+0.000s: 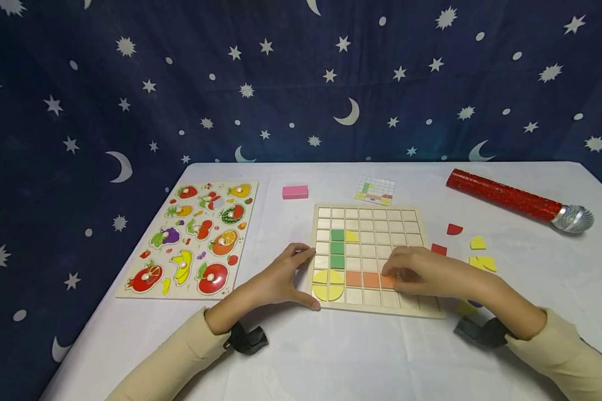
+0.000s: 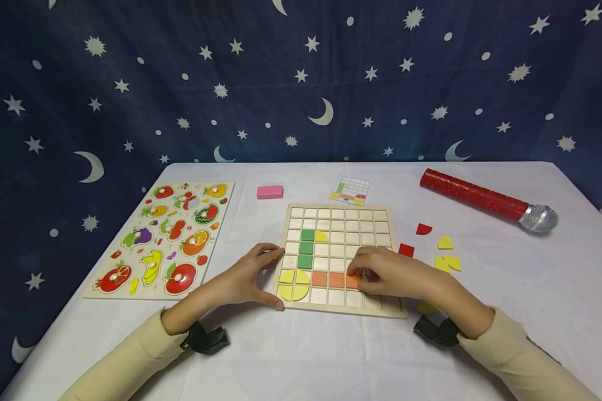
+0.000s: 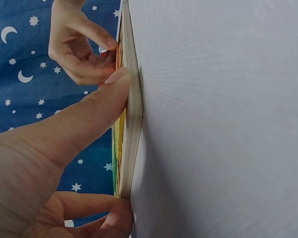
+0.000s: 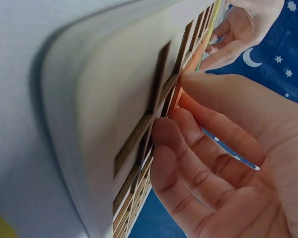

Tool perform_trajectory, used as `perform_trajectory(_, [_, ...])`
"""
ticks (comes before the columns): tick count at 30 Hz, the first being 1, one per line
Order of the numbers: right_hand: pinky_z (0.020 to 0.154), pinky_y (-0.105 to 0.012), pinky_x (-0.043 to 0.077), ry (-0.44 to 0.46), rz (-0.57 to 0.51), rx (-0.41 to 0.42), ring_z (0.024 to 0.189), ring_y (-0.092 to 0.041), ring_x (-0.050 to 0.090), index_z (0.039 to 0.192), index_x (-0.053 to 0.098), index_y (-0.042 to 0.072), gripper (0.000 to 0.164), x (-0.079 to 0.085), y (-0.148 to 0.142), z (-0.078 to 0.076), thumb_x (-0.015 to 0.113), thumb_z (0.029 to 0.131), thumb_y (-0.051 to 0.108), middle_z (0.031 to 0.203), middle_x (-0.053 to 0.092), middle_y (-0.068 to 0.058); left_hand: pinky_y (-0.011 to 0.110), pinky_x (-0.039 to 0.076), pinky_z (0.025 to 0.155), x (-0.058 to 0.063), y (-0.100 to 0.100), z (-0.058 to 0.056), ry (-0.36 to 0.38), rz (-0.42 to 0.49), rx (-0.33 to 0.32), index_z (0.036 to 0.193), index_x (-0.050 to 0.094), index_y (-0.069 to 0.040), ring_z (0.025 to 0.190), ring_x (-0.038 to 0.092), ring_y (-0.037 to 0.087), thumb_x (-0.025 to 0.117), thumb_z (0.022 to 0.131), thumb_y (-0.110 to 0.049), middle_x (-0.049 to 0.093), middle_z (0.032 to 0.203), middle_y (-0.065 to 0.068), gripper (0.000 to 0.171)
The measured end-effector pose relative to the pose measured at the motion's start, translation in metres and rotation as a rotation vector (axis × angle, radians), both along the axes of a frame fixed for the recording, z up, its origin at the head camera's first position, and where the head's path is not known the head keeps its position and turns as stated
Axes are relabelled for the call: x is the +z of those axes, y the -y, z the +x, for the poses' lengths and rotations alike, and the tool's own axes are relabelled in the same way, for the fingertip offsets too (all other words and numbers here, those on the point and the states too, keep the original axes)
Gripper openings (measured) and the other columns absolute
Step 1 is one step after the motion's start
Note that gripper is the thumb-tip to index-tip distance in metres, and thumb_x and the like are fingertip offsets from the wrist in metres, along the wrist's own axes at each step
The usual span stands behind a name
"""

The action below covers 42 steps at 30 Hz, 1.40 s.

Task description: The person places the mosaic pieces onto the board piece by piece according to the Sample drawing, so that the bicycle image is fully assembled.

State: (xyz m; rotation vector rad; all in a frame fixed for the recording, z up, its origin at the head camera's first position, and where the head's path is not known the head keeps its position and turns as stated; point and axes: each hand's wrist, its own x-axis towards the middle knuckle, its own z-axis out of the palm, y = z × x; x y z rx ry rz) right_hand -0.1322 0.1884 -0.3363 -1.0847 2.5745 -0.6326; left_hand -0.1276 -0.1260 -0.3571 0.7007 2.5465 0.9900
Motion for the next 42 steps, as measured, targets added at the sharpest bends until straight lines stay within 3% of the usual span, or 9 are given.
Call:
perform_trajectory(10, [0.068, -0.021, 0.045, 0.034, -0.035, 0.006, 0.079, -0.005, 0.049, 0.107, 0.072, 0.02, 0.019, -0.002, -0.008, 0.0, 0.072, 0.088, 0.016, 0.09, 0.055, 0.014, 0.043, 0.036, 0.108, 0.0, 0.0, 0.0, 0.0, 0.003, -0.005, 0.145, 0.037, 0.008, 0.127, 0.043, 0.028, 0.094, 0.061, -0.026, 0.036, 0.143, 0.018, 0.107])
perform_trajectory(17, [0.068, -0.022, 0.048, 0.044, -0.067, -0.032, 0.078, -0.005, 0.05, 0.105, 0.072, 0.02, 0.019, 0.002, -0.019, -0.001, 0.073, 0.087, 0.014, 0.089, 0.057, 0.014, 0.043, 0.036, 0.109, 0.001, 0.0, 0.0, -0.005, -0.002, -0.007, 0.145, 0.037, 0.008, 0.128, 0.042, 0.028, 0.094, 0.062, -0.026, 0.035, 0.144, 0.018, 0.106])
perform_trajectory(28, [0.063, -0.022, 0.047, -0.09, -0.146, -0.07, 0.075, -0.001, 0.049, 0.103, 0.072, 0.013, 0.019, 0.003, -0.047, -0.009, 0.076, 0.084, 0.01, 0.096, 0.063, 0.01, 0.043, 0.036, 0.108, 0.0, 0.0, -0.001, -0.012, -0.004, -0.009, 0.145, 0.038, 0.008, 0.127, 0.043, 0.027, 0.094, 0.062, -0.026, 0.036, 0.143, 0.018, 0.106])
perform_trajectory(36, [0.064, -0.022, 0.05, -0.165, -0.131, -0.22, 0.074, -0.001, 0.052, 0.1, 0.073, 0.014, 0.02, 0.004, -0.068, -0.017, 0.076, 0.082, 0.006, 0.087, 0.064, 0.011, 0.043, 0.036, 0.108, 0.0, 0.001, 0.0, -0.003, 0.008, -0.008, 0.145, 0.037, 0.009, 0.125, 0.044, 0.026, 0.094, 0.063, -0.024, 0.035, 0.144, 0.018, 0.105])
perform_trajectory(42, [0.068, -0.021, 0.052, -0.17, -0.072, -0.291, 0.079, -0.001, 0.054, 0.101, 0.073, 0.01, 0.018, 0.004, -0.081, -0.024, 0.076, 0.083, 0.009, 0.094, 0.068, 0.007, 0.042, 0.037, 0.107, -0.001, 0.001, 0.0, -0.011, 0.01, -0.01, 0.145, 0.038, 0.009, 0.123, 0.045, 0.025, 0.094, 0.063, -0.025, 0.036, 0.143, 0.017, 0.105])
